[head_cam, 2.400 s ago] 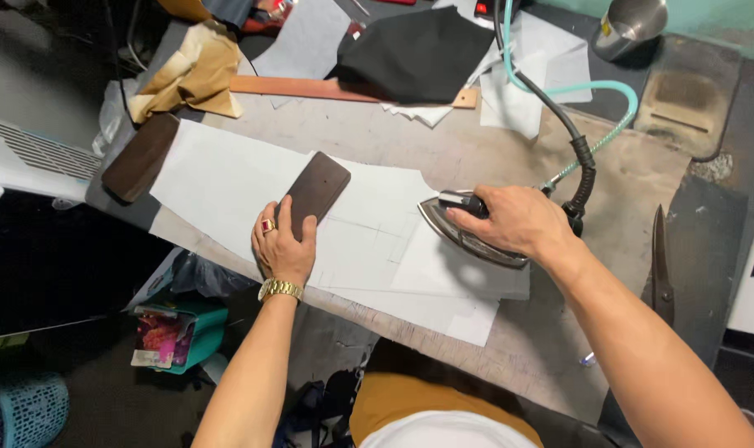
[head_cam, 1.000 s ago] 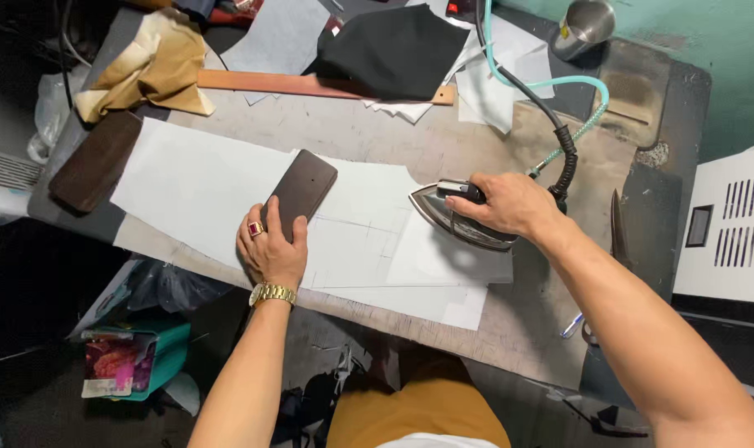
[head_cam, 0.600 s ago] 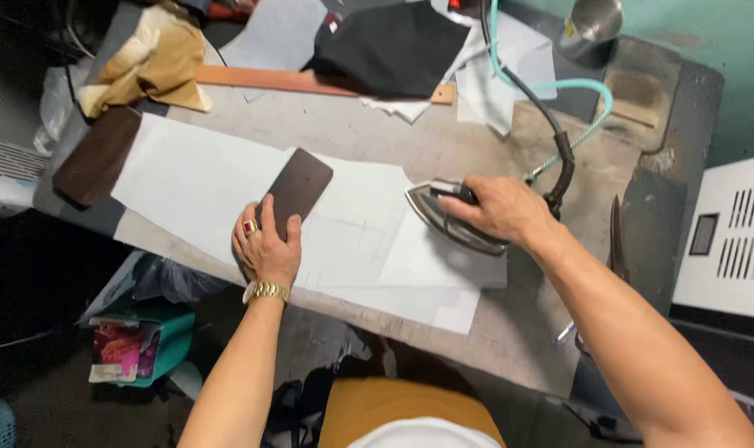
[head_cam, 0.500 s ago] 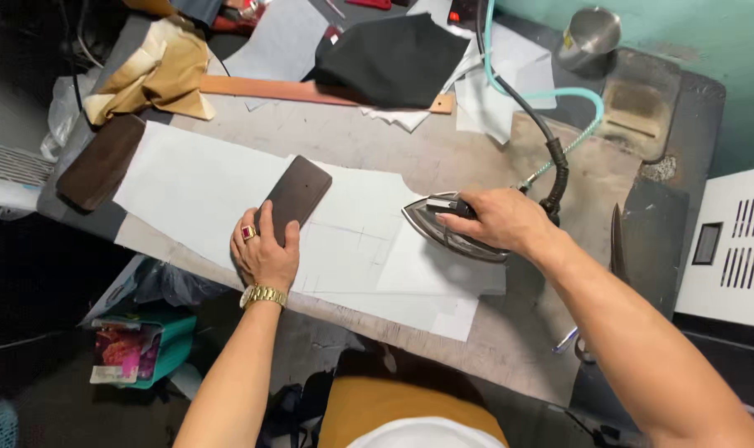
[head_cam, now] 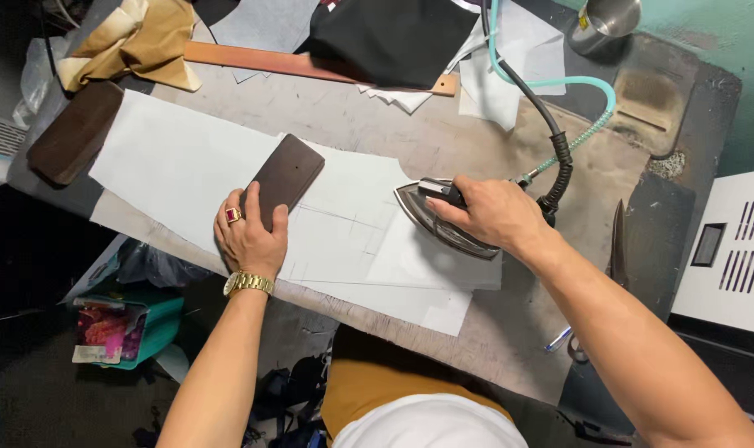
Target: The person marks lines on a piece of white fabric using a ruler and a pen, then presses the fabric with an iron while using a wooden block to hold sections flat.
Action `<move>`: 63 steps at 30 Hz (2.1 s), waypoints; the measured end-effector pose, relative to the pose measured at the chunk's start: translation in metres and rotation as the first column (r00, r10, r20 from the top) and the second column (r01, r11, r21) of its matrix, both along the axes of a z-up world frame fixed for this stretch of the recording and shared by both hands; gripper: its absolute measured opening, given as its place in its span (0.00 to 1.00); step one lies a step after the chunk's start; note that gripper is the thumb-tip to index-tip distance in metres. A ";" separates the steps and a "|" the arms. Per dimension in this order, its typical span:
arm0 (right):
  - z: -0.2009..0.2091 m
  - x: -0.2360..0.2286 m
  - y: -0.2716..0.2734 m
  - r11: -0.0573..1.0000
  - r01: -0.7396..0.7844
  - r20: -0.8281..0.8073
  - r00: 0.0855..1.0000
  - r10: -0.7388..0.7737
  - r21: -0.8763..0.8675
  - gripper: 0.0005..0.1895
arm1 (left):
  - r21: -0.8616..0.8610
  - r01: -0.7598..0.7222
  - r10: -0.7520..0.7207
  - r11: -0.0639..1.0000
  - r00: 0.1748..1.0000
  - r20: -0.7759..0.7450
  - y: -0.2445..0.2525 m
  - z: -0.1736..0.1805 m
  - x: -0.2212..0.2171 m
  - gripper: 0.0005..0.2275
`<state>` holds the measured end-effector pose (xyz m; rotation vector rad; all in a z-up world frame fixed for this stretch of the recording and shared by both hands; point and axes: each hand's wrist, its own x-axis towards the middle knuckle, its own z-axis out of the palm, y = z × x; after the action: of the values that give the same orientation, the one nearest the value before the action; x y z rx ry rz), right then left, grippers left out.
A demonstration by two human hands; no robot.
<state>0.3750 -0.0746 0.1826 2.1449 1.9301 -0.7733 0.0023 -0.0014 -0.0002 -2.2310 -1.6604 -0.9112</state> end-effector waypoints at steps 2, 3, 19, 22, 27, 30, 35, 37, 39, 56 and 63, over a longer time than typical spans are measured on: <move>0.000 0.000 0.000 1.000 0.000 -0.004 1.000 0.000 0.004 0.31 | -0.003 0.002 -0.002 1.000 1.000 -0.001 0.000 0.000 0.000 0.23; 0.000 0.000 -0.001 1.000 0.007 -0.012 1.000 -0.007 0.011 0.31 | 0.001 0.003 -0.003 1.000 1.000 -0.002 -0.001 0.000 0.000 0.23; 0.001 -0.002 -0.012 0.995 -0.079 -0.026 0.997 0.077 -0.057 0.30 | -0.032 0.019 -0.019 0.999 1.000 0.019 -0.001 -0.001 -0.003 0.23; -0.003 -0.002 -0.019 0.998 -0.025 -0.068 0.997 0.020 -0.064 0.30 | -0.007 0.028 -0.028 1.000 0.999 0.016 0.003 -0.004 -0.004 0.24; 0.004 -0.010 -0.044 0.994 -0.011 -0.094 0.996 0.001 -0.111 0.30 | 0.005 0.034 -0.034 0.999 0.999 0.009 0.004 -0.007 -0.005 0.23; 0.006 -0.014 -0.061 0.992 0.009 -0.104 0.994 -0.022 -0.127 0.29 | -0.006 0.046 -0.046 0.999 0.999 0.023 0.003 -0.006 -0.005 0.24; 0.011 -0.022 -0.085 0.990 0.058 -0.102 0.992 -0.072 -0.129 0.30 | -0.012 0.059 -0.059 0.998 0.998 0.038 0.002 -0.003 -0.005 0.24; 0.016 -0.028 -0.092 0.985 0.171 -0.037 0.984 -0.172 -0.030 0.31 | -0.002 0.044 -0.044 0.999 0.999 0.014 0.003 -0.008 -0.006 0.24; 0.008 -0.024 -0.092 0.973 0.229 0.006 0.973 -0.229 0.012 0.32 | 0.001 0.049 -0.049 0.999 0.999 0.021 0.003 -0.006 -0.005 0.24; 0.003 0.000 -0.061 0.955 0.291 -0.015 0.957 -0.290 0.055 0.33 | -0.008 0.045 -0.045 0.999 0.999 0.031 0.002 -0.004 -0.005 0.24; -0.002 -0.014 -0.047 0.973 0.216 -0.031 0.976 -0.214 0.078 0.32 | -0.008 0.045 -0.045 0.999 0.998 0.032 0.003 -0.004 -0.004 0.24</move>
<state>0.3605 -0.1219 0.1803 2.4346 1.7878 -0.7696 -0.0017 0.0016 -0.0042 -2.2801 -1.6366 -0.9571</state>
